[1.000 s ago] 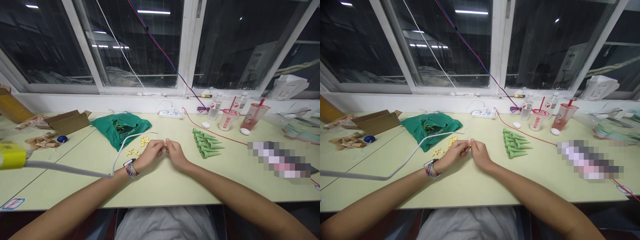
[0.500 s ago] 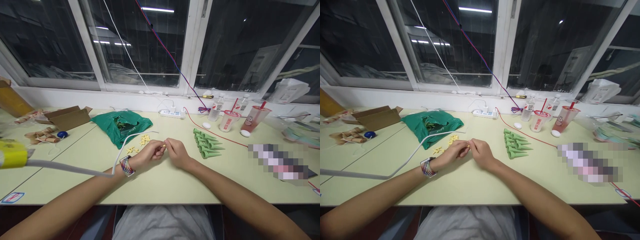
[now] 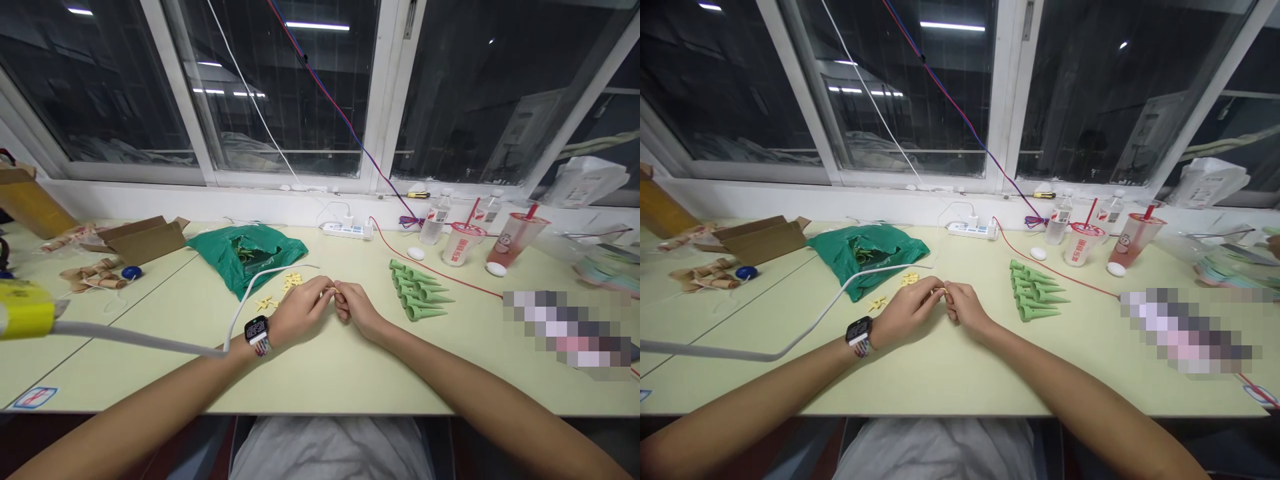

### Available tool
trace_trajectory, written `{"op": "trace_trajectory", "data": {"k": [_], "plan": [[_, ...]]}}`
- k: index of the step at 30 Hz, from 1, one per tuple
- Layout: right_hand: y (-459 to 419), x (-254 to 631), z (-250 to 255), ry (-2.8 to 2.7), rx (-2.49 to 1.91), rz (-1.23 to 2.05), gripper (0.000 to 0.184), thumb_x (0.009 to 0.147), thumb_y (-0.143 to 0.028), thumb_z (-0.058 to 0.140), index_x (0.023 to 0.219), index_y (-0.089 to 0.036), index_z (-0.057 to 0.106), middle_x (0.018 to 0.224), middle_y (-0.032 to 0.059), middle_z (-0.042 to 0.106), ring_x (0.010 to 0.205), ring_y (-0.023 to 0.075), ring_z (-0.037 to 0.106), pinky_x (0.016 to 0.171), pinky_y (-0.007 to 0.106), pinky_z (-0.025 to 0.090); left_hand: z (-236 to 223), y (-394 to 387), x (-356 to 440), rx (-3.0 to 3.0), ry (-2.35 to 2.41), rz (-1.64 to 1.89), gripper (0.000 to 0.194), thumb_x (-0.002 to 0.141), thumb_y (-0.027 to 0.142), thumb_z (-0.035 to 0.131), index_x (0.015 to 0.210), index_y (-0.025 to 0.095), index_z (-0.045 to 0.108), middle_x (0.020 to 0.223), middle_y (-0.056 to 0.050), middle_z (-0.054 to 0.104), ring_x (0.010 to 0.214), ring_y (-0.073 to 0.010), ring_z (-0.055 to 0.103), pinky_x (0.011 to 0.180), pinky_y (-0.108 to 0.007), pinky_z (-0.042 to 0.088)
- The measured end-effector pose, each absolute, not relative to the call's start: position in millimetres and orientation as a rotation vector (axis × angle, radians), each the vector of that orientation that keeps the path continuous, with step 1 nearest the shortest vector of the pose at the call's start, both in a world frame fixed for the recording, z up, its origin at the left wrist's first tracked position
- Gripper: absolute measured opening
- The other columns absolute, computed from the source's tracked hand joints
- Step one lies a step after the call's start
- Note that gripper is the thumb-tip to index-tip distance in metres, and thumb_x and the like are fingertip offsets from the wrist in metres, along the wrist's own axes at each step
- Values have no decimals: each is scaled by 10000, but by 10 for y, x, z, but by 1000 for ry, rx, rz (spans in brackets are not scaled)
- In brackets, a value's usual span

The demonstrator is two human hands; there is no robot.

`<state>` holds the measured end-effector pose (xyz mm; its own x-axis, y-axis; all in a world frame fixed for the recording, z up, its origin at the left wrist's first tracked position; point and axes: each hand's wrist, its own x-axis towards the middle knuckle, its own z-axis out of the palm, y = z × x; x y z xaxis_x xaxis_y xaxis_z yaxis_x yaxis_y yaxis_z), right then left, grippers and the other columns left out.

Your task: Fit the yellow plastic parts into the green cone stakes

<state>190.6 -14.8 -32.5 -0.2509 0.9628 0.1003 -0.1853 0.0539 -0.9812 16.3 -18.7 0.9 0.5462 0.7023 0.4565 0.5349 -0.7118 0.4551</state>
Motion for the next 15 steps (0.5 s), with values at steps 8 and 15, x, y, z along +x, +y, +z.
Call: {"op": "trace_trajectory", "data": {"k": [8, 15], "plan": [[-241, 1974, -282, -1628, -920, 884, 439, 1064, -540, 435, 738, -246, 437, 639, -45, 414, 612, 153, 392, 614, 299, 310, 42, -155, 175, 2194, 979, 934, 320, 1104, 436, 463, 890, 218, 558, 719, 25, 592, 687, -174, 557, 705, -312, 418], [-243, 2009, -299, -1775, -924, 674, 392, 1111, -426, 348, 766, -246, 393, 691, -32, 412, 657, 165, 402, 662, 315, 307, 39, -146, 239, 1728, 808, 892, 410, 1041, 515, 558, 778, 207, 497, 600, 47, 477, 553, -127, 466, 593, -278, 371]]}}
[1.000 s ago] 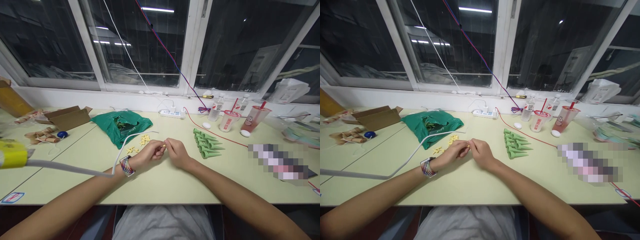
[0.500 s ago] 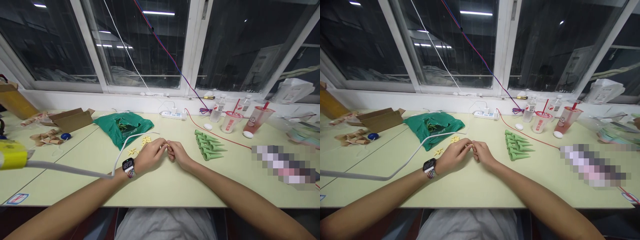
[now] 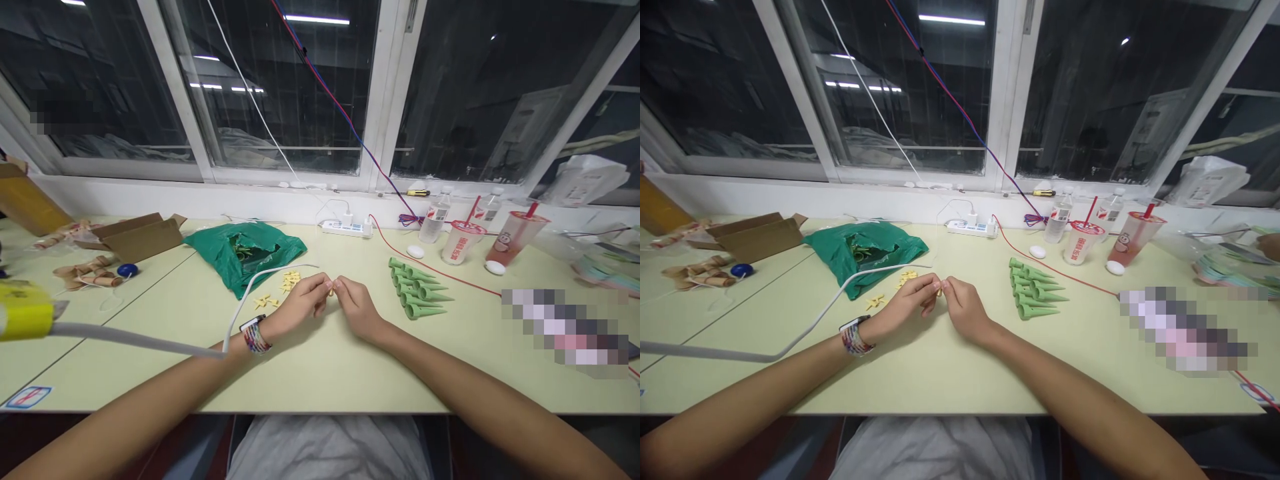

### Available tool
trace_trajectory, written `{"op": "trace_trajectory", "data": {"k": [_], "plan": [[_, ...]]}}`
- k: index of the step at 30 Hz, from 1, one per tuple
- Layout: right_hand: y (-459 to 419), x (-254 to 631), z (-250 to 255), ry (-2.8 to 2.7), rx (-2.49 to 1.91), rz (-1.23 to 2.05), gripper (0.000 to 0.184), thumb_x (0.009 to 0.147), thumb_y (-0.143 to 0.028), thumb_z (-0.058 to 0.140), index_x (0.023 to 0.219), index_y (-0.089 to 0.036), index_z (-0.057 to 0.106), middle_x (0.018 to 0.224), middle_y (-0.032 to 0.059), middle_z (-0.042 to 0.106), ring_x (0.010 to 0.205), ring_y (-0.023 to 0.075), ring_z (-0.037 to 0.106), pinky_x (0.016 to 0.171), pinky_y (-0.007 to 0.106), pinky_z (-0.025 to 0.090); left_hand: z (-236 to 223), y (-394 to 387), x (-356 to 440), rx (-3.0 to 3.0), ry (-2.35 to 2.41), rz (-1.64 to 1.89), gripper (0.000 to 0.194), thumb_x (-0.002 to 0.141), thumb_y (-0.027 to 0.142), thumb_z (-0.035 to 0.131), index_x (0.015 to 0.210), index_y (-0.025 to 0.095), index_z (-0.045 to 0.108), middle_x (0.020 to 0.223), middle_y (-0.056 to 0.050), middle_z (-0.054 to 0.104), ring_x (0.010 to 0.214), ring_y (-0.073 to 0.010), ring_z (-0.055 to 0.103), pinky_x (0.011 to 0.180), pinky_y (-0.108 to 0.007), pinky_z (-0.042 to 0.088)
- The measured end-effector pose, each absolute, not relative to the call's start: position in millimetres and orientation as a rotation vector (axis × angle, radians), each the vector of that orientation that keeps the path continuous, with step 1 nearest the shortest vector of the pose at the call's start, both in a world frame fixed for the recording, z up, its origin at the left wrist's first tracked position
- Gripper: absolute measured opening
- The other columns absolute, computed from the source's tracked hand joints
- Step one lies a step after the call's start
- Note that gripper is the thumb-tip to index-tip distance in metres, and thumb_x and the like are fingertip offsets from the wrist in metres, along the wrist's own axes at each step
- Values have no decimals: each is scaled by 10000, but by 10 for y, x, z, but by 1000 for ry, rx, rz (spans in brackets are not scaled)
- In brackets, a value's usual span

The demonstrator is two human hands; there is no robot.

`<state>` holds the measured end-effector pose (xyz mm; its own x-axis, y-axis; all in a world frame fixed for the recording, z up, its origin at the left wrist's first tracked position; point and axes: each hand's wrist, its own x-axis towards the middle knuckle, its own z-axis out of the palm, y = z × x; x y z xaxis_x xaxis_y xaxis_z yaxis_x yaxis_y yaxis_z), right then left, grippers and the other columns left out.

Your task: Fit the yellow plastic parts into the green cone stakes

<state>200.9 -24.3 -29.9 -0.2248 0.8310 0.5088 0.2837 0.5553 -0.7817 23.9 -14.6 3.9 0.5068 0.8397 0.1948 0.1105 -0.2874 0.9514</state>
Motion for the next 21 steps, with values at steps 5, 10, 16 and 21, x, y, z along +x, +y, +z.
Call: {"op": "trace_trajectory", "data": {"k": [5, 10, 16, 21], "plan": [[-114, 2140, -274, -2092, -788, 175, 332, 1124, -338, 326, 815, -249, 408, 745, 4, 489, 643, 176, 412, 635, 328, 303, 113, -131, 225, 1150, 685, 705, 423, 929, 382, 700, 668, 196, 425, 608, 72, 277, 504, -80, 300, 493, -223, 293], [-24, 2235, -152, -2288, -641, -320, 363, 1130, -318, 319, 806, -238, 461, 756, 44, 536, 626, 189, 397, 596, 360, 259, 162, -121, 170, 965, 622, 535, 370, 928, 283, 637, 651, 191, 409, 622, 83, 213, 503, -64, 179, 467, -192, 269], [-79, 2158, -282, -2038, -830, 438, 360, 1126, -334, 330, 831, -225, 506, 742, 0, 540, 673, 163, 502, 672, 311, 368, 69, -207, 195, 1786, 869, 855, 375, 1058, 466, 501, 819, 187, 577, 640, 27, 455, 596, -145, 455, 610, -284, 387], [-107, 2080, -331, -1860, -898, 860, 410, 1101, -425, 415, 739, -236, 455, 625, -39, 479, 649, 159, 483, 659, 300, 376, 26, -180, 171, 2084, 1003, 942, 407, 1063, 478, 507, 776, 193, 557, 695, 10, 547, 688, -163, 516, 693, -306, 381]]}}
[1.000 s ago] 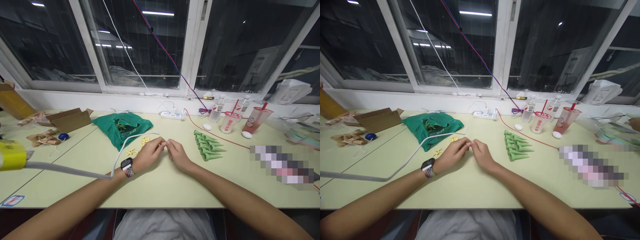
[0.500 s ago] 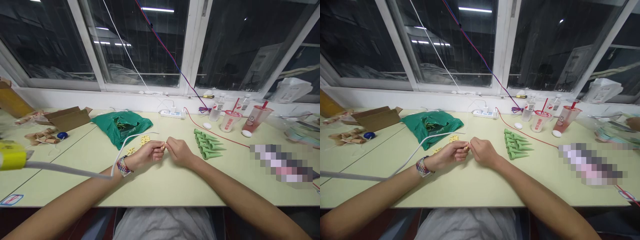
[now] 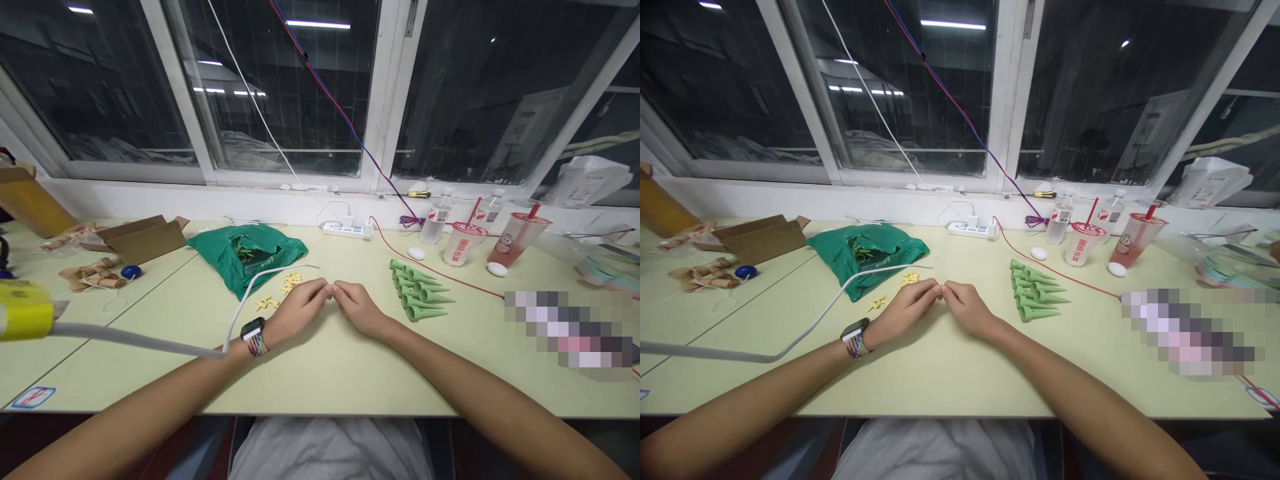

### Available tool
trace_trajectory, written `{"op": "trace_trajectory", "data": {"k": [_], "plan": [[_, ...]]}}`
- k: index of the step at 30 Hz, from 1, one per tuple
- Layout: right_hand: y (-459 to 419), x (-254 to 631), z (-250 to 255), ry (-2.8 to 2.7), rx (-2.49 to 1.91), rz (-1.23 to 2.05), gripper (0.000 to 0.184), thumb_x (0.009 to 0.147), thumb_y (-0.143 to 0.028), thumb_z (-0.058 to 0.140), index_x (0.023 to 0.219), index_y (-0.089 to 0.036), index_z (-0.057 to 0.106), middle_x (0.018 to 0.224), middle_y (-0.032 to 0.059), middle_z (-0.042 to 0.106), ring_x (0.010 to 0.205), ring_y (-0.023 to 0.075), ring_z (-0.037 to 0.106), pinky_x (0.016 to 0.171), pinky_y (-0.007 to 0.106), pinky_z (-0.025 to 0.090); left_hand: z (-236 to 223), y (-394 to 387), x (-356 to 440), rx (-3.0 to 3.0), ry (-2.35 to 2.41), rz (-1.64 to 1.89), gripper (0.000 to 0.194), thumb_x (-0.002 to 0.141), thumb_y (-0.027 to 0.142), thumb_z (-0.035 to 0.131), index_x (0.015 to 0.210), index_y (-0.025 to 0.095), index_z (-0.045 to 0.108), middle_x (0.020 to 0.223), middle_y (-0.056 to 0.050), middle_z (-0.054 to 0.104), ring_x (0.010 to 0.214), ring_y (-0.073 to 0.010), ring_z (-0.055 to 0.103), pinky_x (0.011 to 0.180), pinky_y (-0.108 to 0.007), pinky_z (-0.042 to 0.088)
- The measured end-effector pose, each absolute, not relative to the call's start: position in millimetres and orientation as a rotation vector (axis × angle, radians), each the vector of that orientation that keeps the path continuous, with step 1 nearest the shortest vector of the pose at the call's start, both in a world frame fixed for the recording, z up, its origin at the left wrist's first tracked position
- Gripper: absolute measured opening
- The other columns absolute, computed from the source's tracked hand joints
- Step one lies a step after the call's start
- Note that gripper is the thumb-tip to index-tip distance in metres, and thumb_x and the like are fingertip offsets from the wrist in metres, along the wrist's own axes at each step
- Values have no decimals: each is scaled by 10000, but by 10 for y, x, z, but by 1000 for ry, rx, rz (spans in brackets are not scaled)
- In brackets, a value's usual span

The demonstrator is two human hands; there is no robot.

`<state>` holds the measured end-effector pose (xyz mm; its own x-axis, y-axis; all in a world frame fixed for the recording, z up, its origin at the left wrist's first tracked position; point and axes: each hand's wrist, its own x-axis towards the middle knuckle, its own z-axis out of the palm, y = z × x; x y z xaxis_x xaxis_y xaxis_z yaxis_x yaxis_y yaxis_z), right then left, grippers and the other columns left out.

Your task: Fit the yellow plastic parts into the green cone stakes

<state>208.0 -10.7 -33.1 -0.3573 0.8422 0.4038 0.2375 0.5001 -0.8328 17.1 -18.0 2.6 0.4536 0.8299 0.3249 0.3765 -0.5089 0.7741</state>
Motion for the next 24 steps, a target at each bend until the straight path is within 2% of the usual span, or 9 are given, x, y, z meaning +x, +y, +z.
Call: {"op": "trace_trajectory", "data": {"k": [3, 6, 10, 12, 15, 21, 24], "plan": [[-147, 2063, -293, -1886, -852, 843, 377, 1112, -419, 387, 806, -232, 503, 697, -22, 563, 721, 170, 548, 709, 304, 413, 36, -129, 172, 1747, 914, 873, 413, 1018, 507, 547, 765, 184, 584, 643, 18, 519, 588, -151, 504, 634, -305, 393], [-187, 2068, -250, -1994, -817, 675, 336, 1125, -383, 359, 867, -233, 514, 837, 13, 634, 801, 181, 585, 768, 316, 432, 50, -100, 177, 1460, 814, 848, 390, 946, 459, 627, 686, 174, 570, 599, 19, 479, 541, -132, 466, 598, -292, 385], [-201, 2107, -243, -2189, -776, 337, 226, 1113, -327, 372, 957, -236, 508, 914, 41, 609, 770, 191, 537, 712, 325, 393, 37, -69, 156, 1170, 763, 663, 397, 874, 401, 661, 596, 192, 472, 543, 54, 331, 500, -101, 316, 532, -266, 312], [-195, 2123, -259, -2224, -750, 259, 191, 1107, -307, 379, 986, -235, 508, 937, 50, 603, 768, 195, 528, 693, 328, 383, 26, -54, 146, 1107, 768, 575, 413, 870, 405, 642, 574, 200, 440, 537, 55, 311, 494, -98, 295, 521, -264, 314], [-188, 2125, -278, -2152, -759, 306, 171, 1099, -293, 404, 984, -236, 516, 926, 40, 595, 778, 192, 540, 708, 325, 397, 32, -57, 153, 1167, 798, 667, 393, 877, 384, 652, 599, 190, 455, 557, 48, 345, 500, -95, 327, 516, -246, 323], [-190, 2088, -266, -1947, -832, 506, 242, 1098, -327, 437, 891, -234, 522, 822, 3, 557, 738, 174, 519, 714, 322, 393, 107, -103, 183, 1184, 791, 805, 179, 872, 306, 725, 861, 183, 595, 643, 51, 460, 518, -89, 413, 531, -209, 374], [-187, 2079, -258, -1875, -847, 564, 269, 1096, -334, 445, 859, -230, 520, 781, -10, 540, 711, 164, 499, 689, 315, 376, 105, -77, 174, 1159, 791, 818, 199, 894, 323, 707, 827, 176, 590, 657, 36, 496, 512, -95, 445, 519, -220, 402]]}}
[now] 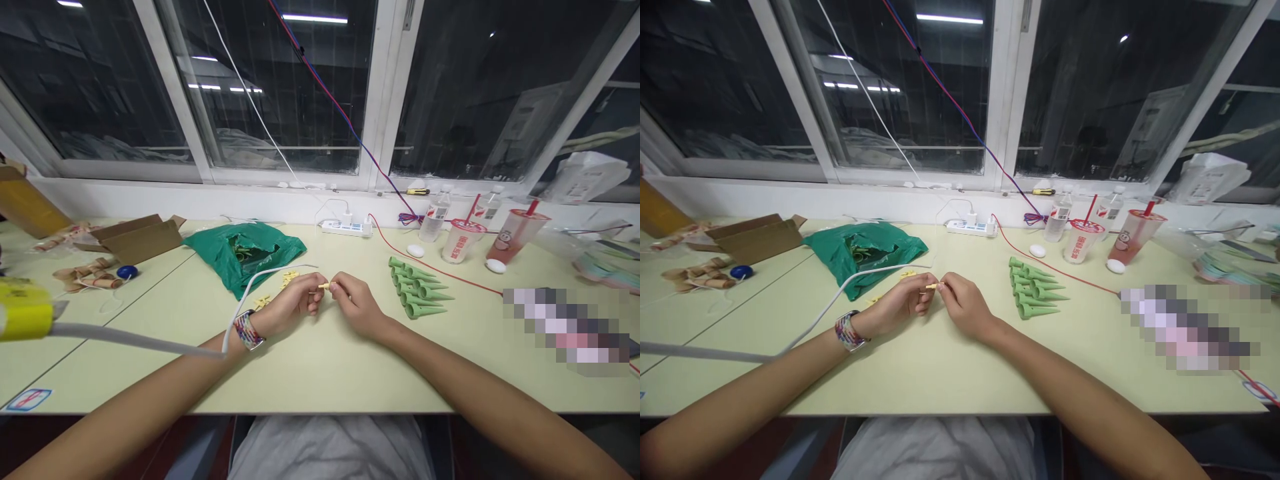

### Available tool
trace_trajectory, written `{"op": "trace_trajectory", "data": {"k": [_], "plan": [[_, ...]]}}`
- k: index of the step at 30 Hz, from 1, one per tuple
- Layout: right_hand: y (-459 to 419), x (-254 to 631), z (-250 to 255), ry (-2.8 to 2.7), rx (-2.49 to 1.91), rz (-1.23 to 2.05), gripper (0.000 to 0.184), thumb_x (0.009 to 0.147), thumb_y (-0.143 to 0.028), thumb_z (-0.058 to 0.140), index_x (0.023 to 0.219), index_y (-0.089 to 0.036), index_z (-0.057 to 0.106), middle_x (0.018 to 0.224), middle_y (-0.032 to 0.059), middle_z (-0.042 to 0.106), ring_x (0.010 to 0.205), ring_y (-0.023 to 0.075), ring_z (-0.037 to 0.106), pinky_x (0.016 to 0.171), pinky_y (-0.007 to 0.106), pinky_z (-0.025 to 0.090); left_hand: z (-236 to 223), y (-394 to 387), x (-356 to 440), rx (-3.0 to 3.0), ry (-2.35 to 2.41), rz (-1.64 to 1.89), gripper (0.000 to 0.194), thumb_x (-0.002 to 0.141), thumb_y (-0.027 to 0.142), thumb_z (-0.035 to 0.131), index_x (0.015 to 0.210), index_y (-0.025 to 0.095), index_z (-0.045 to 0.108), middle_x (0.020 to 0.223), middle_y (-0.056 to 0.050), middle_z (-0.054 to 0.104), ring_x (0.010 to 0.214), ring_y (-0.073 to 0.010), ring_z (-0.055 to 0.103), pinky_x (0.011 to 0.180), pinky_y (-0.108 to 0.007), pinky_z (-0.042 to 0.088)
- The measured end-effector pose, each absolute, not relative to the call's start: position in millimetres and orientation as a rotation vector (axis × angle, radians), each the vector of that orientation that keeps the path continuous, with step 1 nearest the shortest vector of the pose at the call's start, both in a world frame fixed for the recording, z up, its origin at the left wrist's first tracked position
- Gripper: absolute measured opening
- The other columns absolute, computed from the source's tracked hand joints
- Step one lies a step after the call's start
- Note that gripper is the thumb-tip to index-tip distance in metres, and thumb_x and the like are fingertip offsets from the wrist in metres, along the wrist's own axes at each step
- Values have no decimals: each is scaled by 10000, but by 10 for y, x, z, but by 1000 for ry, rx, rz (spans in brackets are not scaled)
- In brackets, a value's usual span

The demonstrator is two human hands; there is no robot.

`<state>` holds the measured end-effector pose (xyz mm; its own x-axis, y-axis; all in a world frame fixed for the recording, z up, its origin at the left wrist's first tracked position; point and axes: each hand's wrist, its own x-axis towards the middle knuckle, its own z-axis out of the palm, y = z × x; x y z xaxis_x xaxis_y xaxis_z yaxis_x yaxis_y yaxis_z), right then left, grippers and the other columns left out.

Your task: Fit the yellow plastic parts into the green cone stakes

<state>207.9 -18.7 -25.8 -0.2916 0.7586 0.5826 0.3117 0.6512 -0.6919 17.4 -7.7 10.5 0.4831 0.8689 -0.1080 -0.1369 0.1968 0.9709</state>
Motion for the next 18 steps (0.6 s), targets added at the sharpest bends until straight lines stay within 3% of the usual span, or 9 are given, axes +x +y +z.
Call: {"op": "trace_trajectory", "data": {"k": [10, 18], "plan": [[-134, 2089, -258, -1827, -935, 481, 278, 1091, -339, 440, 844, -235, 511, 801, 2, 561, 741, 178, 519, 718, 322, 369, 44, 23, 107, 998, 749, 796, 213, 925, 266, 615, 876, 103, 743, 623, 16, 452, 520, -111, 416, 500, -232, 404], [-64, 2127, -293, -1820, -990, 450, 315, 1108, -374, 409, 830, -241, 473, 801, 4, 543, 751, 186, 512, 722, 330, 366, 47, 29, 75, 1072, 641, 853, 329, 895, 291, 676, 1124, 101, 817, 695, 9, 480, 571, -99, 426, 556, -239, 390]]}}
